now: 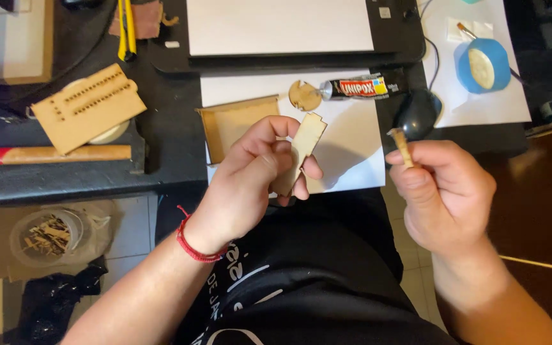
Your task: Assembling a small wooden box by applying glue to laser-cut pieces and fitting them together.
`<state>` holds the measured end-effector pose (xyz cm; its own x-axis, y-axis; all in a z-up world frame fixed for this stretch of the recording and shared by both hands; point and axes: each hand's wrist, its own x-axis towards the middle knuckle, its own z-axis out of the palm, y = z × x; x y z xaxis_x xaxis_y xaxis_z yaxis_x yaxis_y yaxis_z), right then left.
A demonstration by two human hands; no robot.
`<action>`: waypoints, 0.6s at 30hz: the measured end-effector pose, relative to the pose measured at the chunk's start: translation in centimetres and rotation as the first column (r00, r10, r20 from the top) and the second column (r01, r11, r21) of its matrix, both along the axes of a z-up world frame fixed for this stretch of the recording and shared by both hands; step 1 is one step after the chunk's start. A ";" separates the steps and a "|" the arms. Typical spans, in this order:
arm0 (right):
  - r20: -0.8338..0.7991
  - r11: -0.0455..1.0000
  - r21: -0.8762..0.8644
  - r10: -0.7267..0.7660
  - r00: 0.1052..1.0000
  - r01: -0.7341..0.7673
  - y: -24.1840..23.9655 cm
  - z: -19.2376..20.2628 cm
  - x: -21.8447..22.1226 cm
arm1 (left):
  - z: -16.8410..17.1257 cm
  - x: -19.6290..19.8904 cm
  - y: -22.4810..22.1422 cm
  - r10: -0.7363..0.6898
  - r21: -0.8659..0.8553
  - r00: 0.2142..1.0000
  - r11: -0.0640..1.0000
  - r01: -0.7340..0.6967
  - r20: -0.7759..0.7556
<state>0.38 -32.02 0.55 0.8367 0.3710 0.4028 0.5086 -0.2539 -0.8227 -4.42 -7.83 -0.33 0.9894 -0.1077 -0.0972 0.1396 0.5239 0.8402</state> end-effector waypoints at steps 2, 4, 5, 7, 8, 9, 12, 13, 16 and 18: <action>0.015 0.999 -0.041 0.006 1.000 -0.005 -0.4 -0.1 -0.6 | 0.0 -0.8 -0.9 -0.014 0.005 1.000 1.000 0.014 0.020; 0.064 0.992 -0.043 0.122 0.990 -0.119 -0.4 0.0 -1.2 | 0.0 -1.7 -1.5 -0.007 0.105 1.000 0.994 0.005 0.024; 0.057 0.992 -0.047 0.122 0.991 -0.119 -0.7 -0.1 -1.4 | 0.0 -2.2 -1.8 -0.008 0.101 1.000 0.995 0.006 0.018; 0.134 0.980 -0.173 0.125 0.983 -0.101 -1.4 -0.3 -1.8 | 0.1 -3.1 -2.4 -0.015 0.169 0.993 0.986 -0.006 0.120; 0.131 0.979 -0.175 0.127 0.983 -0.103 -1.8 -0.5 -1.7 | 0.0 -3.5 -2.7 -0.012 0.167 0.993 0.986 -0.008 0.117; 0.188 0.963 -0.256 0.131 0.973 -0.081 -2.2 -0.7 -1.7 | -0.1 -3.8 -2.9 -0.009 0.145 0.991 0.989 -0.011 0.133; 0.266 0.936 -0.342 0.178 0.947 -0.080 -2.3 -0.5 -1.8 | -0.8 -4.6 -3.5 0.030 0.077 0.989 0.996 -0.041 0.144; 0.285 0.930 -0.352 0.214 0.934 -0.106 -2.2 -0.3 -1.8 | -1.2 -4.8 -3.8 0.062 0.031 0.989 0.997 -0.067 0.135; 0.351 0.915 -0.397 0.224 0.909 -0.072 -1.9 0.4 -2.2 | -0.4 -5.2 -3.8 0.071 0.156 0.997 0.985 -0.076 0.038; 0.375 0.916 -0.394 0.232 0.898 -0.072 -1.9 0.5 -2.2 | -0.3 -5.3 -3.8 0.061 0.189 0.997 0.981 -0.053 -0.038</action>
